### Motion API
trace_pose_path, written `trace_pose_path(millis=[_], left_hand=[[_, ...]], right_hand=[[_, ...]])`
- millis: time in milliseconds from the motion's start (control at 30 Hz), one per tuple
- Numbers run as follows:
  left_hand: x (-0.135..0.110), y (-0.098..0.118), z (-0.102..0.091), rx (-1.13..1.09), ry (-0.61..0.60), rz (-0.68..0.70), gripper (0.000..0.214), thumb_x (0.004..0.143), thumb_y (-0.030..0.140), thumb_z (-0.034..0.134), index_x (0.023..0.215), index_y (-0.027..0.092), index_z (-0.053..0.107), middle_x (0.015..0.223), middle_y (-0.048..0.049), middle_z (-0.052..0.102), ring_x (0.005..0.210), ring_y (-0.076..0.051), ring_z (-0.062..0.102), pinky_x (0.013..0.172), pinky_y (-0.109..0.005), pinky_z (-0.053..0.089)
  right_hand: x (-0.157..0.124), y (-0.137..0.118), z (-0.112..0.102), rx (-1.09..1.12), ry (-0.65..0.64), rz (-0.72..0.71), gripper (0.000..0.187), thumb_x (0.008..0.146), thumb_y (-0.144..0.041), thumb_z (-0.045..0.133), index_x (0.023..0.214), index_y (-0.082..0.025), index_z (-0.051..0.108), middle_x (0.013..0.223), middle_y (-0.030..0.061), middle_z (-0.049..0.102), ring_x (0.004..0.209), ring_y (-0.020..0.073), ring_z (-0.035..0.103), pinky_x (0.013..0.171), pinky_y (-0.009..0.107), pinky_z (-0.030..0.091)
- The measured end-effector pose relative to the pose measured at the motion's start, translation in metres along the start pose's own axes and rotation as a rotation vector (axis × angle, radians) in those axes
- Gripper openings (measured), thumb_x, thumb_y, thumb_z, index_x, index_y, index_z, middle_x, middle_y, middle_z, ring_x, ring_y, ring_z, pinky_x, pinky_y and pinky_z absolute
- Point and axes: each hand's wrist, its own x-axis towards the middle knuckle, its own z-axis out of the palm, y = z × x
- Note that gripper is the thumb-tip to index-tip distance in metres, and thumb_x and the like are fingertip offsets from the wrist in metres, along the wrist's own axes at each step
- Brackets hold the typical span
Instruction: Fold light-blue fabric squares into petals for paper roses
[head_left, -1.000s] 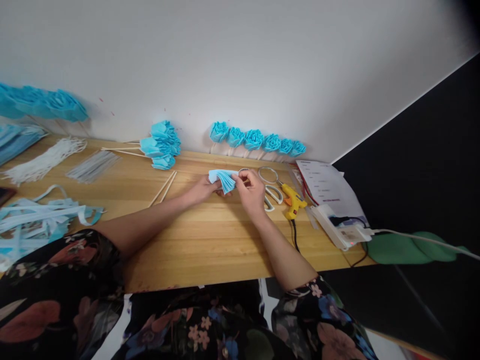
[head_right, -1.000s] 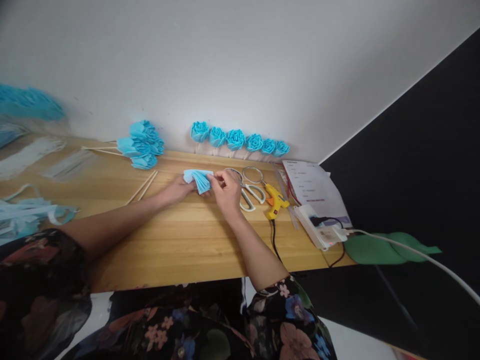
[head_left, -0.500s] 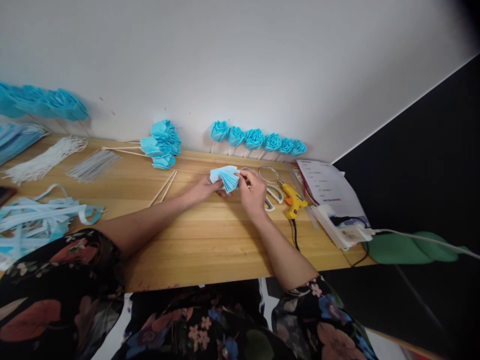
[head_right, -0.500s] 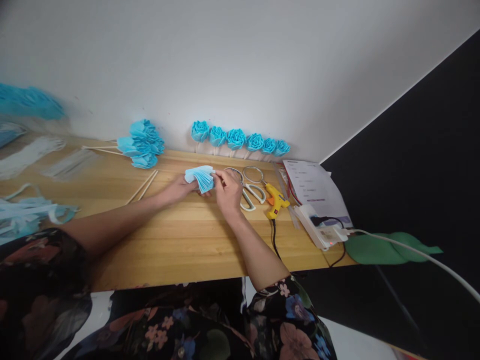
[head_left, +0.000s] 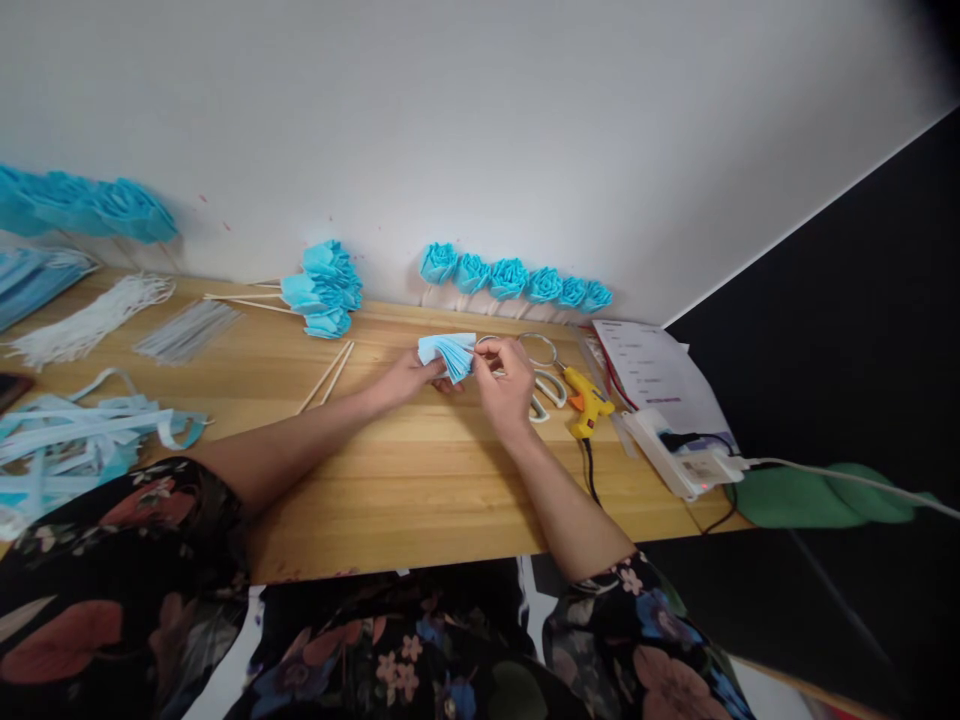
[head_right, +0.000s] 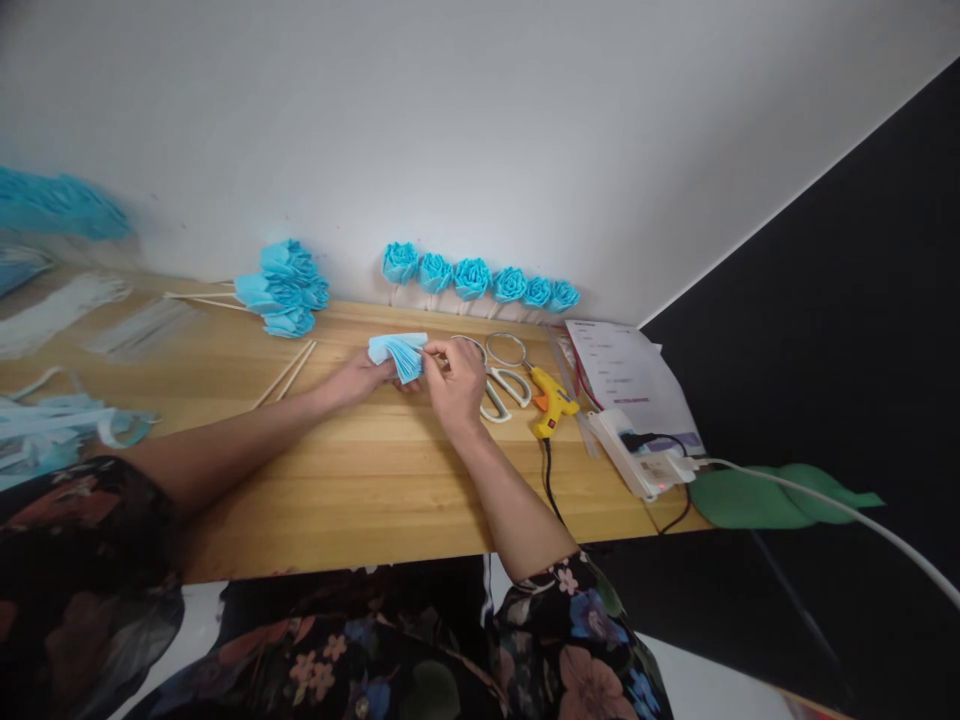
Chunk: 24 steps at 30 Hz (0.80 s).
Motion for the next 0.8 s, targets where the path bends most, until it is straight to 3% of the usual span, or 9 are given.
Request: trace_pose_path(millis=[167,367,533,800], left_hand=[[0.002,-0.004,0.0,-0.016,0.061,-0.023,0.046,0.078,0.058,0.07,0.09,0.014,0.069,0.08,-0.0067,0.073,0.075,-0.02,0.067,0.075,-0.033,0.053],[0.001,-0.001,-0.001,0.058,0.142,0.019,0.03,0.075,0.045,0.069,0.082,0.016,0.07,0.087,-0.0043,0.073,0.092,-0.021,0.063,0.089,-0.035,0.048],[0.001,-0.003,-0.002,0.023,0.159,-0.003,0.027,0.074,0.042,0.068,0.08,0.016,0.068,0.08,-0.0023,0.07,0.081,-0.018,0.061,0.083,-0.032,0.048],[0.001,-0.001,0.001,0.009,0.129,-0.032,0.04,0.074,0.049,0.071,0.093,0.014,0.072,0.086,-0.0059,0.074,0.081,-0.02,0.065,0.079,-0.033,0.05]], right_hand=[[-0.002,-0.002,0.0,-0.043,-0.097,-0.164,0.011,0.093,-0.024,0.06,0.084,-0.025,0.066,0.088,0.0037,0.072,0.087,0.022,0.063,0.08,0.039,0.05],[-0.006,-0.006,0.005,-0.094,-0.297,-0.255,0.017,0.098,-0.025,0.055,0.088,-0.024,0.068,0.094,0.0056,0.075,0.094,0.0218,0.066,0.086,0.039,0.05],[-0.007,-0.01,0.005,-0.104,-0.29,-0.277,0.017,0.1,-0.028,0.053,0.095,-0.023,0.069,0.098,0.0063,0.076,0.097,0.0218,0.067,0.089,0.038,0.05],[-0.006,-0.012,-0.001,-0.05,-0.227,-0.138,0.022,0.099,-0.031,0.051,0.114,-0.024,0.065,0.095,0.0062,0.076,0.089,0.0218,0.07,0.082,0.037,0.054]])
